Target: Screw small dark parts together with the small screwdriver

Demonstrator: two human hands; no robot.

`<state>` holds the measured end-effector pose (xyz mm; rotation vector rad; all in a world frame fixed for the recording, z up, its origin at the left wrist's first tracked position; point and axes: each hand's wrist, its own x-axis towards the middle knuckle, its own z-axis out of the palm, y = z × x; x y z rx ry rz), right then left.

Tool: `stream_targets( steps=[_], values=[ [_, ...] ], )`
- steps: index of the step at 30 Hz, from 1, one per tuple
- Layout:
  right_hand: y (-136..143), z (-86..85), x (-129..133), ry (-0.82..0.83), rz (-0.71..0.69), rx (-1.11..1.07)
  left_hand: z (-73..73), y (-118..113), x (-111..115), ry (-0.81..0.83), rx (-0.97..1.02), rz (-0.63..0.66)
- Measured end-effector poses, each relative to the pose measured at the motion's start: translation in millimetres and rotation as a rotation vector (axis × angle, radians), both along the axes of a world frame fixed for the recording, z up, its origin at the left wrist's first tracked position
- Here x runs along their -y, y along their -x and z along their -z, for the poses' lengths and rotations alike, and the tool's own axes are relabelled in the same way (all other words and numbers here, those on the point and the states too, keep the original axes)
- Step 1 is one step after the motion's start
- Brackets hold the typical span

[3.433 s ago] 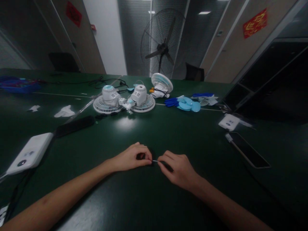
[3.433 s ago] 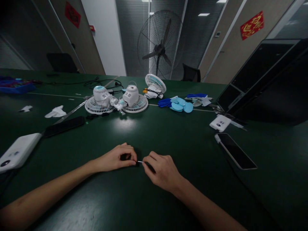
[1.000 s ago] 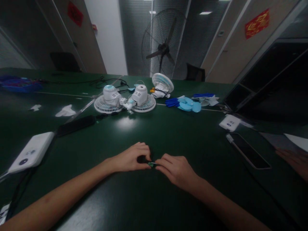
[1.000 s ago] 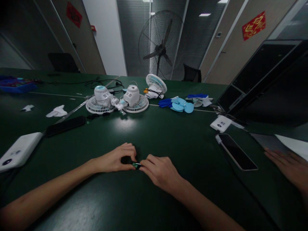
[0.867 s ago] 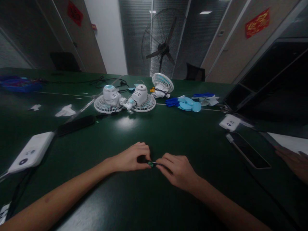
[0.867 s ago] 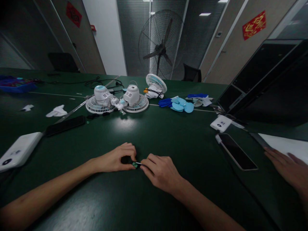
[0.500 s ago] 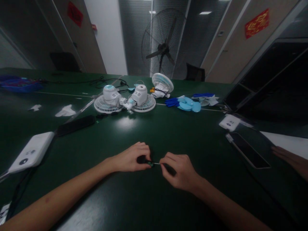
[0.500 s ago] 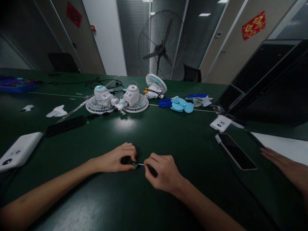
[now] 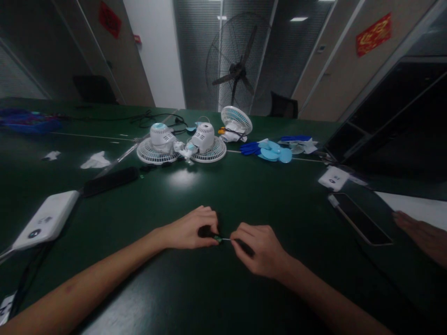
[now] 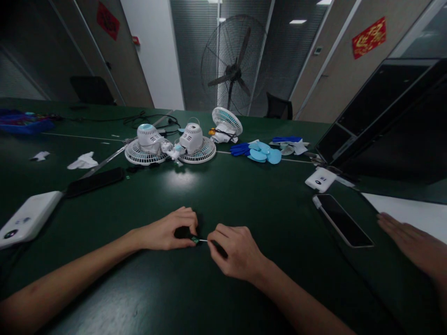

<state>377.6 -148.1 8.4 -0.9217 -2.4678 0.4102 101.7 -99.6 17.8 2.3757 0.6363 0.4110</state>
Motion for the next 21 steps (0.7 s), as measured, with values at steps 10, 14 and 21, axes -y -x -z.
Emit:
stream_targets(
  steps=[10,14,21],
  values=[
    [0.6,3.0,-1.4,-0.004,-0.032,0.051,0.0,-1.3,0.8,-0.025,0.007,0.002],
    [0.5,2.9,-2.1,0.002,-0.04,0.058,-0.1,-1.8,0.5,-0.03,0.019,0.008],
    [-0.3,2.7,0.1,-0.013,-0.021,0.09,0.6,-0.8,0.5,-0.023,0.006,0.001]
  ],
)
